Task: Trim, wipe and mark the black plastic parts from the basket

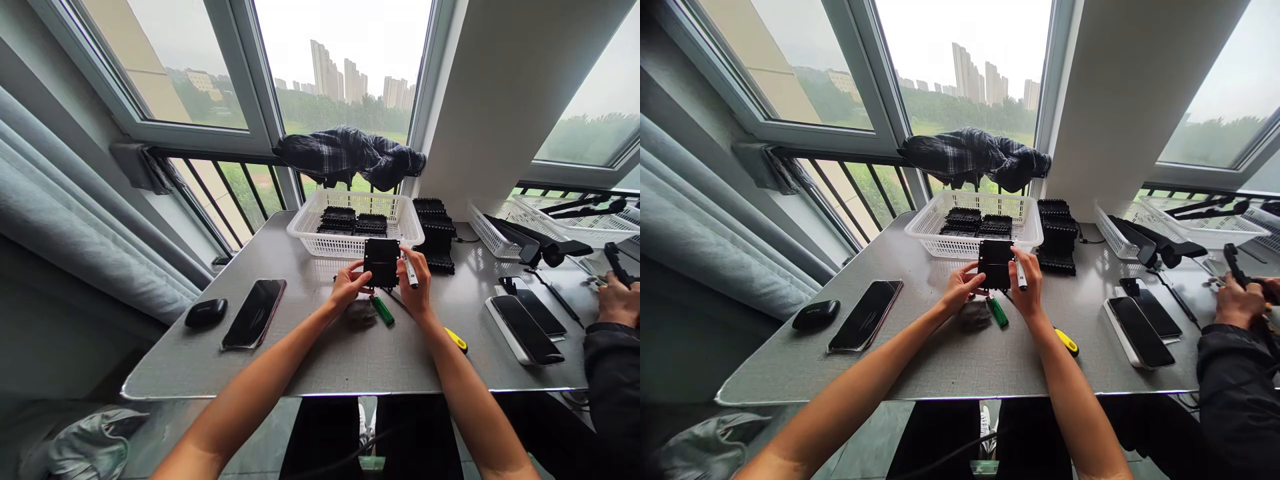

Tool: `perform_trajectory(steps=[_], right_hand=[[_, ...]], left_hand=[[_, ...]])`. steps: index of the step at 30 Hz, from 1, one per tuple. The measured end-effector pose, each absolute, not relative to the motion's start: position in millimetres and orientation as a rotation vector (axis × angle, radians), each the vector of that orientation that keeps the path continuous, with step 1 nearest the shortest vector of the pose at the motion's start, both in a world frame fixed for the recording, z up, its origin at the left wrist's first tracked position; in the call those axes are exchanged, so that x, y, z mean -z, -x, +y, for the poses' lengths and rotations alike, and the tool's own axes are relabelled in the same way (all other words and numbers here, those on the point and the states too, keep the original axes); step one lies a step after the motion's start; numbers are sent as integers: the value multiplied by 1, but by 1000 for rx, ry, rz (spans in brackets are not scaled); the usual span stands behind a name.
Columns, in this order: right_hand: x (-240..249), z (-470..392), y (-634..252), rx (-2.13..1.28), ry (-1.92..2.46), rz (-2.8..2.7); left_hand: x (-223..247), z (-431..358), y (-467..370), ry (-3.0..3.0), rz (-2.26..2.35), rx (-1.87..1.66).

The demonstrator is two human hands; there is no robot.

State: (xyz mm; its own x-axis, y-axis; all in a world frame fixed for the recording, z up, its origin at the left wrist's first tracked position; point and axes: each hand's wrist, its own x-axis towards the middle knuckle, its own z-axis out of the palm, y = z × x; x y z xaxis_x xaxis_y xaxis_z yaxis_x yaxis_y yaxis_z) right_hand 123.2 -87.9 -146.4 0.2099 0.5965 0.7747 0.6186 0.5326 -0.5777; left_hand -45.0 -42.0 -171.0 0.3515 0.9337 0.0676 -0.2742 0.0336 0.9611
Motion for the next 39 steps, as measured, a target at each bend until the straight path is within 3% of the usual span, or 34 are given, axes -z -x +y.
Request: perform_trajectory(steps=[14,21,27,39], right_hand=[[157,-79,-121,-254,1105,-1244],[159,-77,-133,-50,1403,-1257],[167,-79,-134,-139,1769,-1412],[187,-78,-139,-193,1954,-1639]], left_hand=[[174,-37,48,-1168,799,-1184],[176,-33,50,-1130,835,-1271],[177,-30,52,-1131,863,-1316],[173,-32,52,-1092,865,-1346]])
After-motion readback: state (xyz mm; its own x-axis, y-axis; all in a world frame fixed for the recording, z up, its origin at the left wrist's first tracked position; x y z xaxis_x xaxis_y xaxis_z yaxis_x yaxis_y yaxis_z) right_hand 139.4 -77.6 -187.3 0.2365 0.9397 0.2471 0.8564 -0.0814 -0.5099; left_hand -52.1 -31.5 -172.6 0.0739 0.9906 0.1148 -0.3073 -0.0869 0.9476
